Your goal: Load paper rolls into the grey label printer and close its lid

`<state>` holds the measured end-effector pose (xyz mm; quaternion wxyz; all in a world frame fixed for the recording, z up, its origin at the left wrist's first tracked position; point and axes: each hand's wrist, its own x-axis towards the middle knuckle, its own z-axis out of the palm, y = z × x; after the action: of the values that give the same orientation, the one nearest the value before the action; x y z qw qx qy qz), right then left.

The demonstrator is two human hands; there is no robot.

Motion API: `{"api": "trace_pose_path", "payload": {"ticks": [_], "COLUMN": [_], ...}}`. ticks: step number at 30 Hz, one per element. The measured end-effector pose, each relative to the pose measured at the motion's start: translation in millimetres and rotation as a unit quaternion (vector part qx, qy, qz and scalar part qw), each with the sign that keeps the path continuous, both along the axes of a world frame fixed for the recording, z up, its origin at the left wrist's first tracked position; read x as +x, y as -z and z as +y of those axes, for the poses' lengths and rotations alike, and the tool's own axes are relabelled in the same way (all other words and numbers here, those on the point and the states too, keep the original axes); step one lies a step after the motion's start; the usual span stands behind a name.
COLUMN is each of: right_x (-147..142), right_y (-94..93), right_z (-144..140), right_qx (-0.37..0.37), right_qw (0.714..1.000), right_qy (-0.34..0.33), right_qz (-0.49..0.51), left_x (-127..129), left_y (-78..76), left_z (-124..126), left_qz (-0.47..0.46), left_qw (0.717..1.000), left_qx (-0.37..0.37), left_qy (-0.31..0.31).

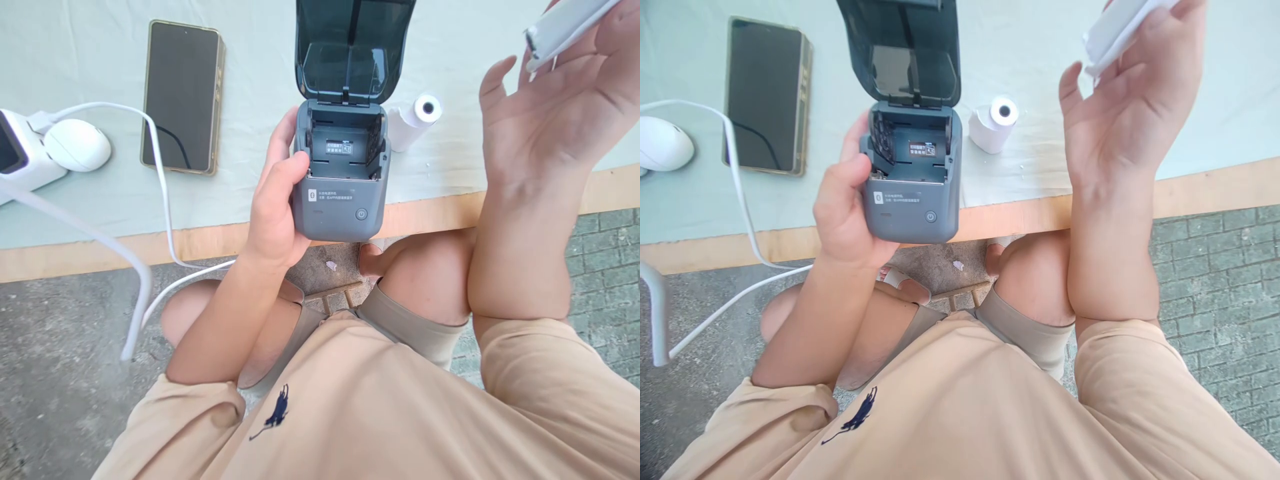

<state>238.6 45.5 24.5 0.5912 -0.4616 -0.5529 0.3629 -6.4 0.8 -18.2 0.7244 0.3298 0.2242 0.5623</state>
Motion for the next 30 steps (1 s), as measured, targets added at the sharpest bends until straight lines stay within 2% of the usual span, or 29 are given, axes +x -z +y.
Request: {"api": "trace_pose_path", "payload": {"ticks": [2, 4, 5, 6, 7, 8, 9, 13, 15, 18, 22, 27, 30], "right_x": [-9.5, -27.8, -38.4, -48.6, -57.4, -64.2, -68.7, -71.6, -70.9, -71.9, -72.3, -74.8, -81.1], "right_y": [-1.0, -3.5, -4.9, -6.2, -6.9, -7.0, -6.3, -2.7, -4.5, -10.4, -12.6, -7.8, -4.4], "right_z": [-4.4, -15.4, -22.4, -29.4, -35.8, -40.8, -44.2, -44.5, -43.1, -45.1, -49.5, -54.4, -59.5], "right_qx": [0.029, 0.07, 0.104, 0.102, 0.146, 0.154, 0.171, 0.205, 0.215, 0.18, 0.143, 0.237, 0.281], "right_qw": [0.985, 0.975, 0.978, 0.989, 0.988, 0.983, 0.975, 0.957, 0.934, 0.898, 0.884, 0.875, 0.867], "right_qy": [-0.072, -0.104, -0.08, -0.074, -0.052, -0.035, -0.032, -0.031, -0.019, -0.027, -0.058, 0.0, -0.03], "right_qz": [0.151, 0.184, 0.162, 0.082, -0.013, -0.095, -0.14, -0.205, -0.283, -0.401, -0.442, -0.423, -0.411], "left_x": [0.5, 1.7, 2.4, 3.2, 3.9, 4.5, 5.1, 6.9, 7.7, 8.5, 8.2, 7.2, 6.4], "left_y": [-0.5, -2.8, -4.0, -5.1, -5.8, -6.0, -5.6, -0.4, 1.5, -0.5, -6.5, -8.6, -7.8], "left_z": [-0.3, -1.3, -1.9, -2.6, -3.2, -3.9, -4.4, -6.3, -7.4, -9.4, -11.3, -10.8, -9.5], "left_qz": [0.006, 0.004, 0.001, 0.0, 0.001, 0.007, 0.017, 0.057, 0.071, 0.099, 0.094, 0.066, 0.065], "left_qw": [1.0, 1.0, 1.0, 1.0, 1.0, 1.0, 1.0, 0.998, 0.995, 0.994, 0.995, 0.997, 0.997], "left_qx": [-0.003, -0.009, -0.012, -0.014, -0.011, -0.008, -0.007, 0.041, 0.068, 0.053, 0.041, 0.038, 0.038], "left_qy": [0.002, 0.001, 0.001, -0.001, -0.002, -0.004, -0.007, 0.002, 0.008, 0.012, 0.011, 0.016, 0.014]}}
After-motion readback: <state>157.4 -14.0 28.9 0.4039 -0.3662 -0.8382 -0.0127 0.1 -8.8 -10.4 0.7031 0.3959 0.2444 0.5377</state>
